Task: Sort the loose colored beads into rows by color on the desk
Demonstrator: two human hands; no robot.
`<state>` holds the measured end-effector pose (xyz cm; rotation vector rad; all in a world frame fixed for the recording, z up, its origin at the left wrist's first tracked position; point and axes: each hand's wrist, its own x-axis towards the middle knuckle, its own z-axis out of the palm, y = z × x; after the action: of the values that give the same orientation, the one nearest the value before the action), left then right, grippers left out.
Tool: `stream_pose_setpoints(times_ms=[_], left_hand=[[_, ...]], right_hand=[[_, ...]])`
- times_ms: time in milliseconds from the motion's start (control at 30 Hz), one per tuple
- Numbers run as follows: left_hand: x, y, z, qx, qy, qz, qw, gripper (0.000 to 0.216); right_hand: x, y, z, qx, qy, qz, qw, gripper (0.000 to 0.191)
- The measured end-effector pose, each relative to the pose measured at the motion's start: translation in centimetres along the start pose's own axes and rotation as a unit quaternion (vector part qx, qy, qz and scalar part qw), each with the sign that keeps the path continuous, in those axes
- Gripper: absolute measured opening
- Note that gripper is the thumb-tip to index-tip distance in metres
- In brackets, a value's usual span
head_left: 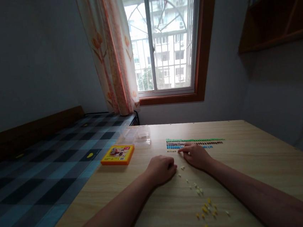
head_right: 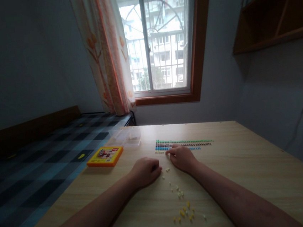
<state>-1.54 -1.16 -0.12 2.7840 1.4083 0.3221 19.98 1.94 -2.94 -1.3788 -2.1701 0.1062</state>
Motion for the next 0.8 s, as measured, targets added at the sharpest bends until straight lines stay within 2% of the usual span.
stream_pose_setpoints(times_ms=[567, 800], left_hand=[[0.02, 0.16, -0.14, -0.002, -0.002, -0.001, 1.0, 0.028], [0.08, 0.07, 0.1, -0.007, 0.006, -0.001, 1.0, 0.028]], right_hand=[[-0.04, 0.0, -0.04, -0.017, -0.011, -0.008, 1.0, 0.033], [0.01, 0.29, 0.02, 0.049, 0.006, -0.043, 0.998, 0.031]])
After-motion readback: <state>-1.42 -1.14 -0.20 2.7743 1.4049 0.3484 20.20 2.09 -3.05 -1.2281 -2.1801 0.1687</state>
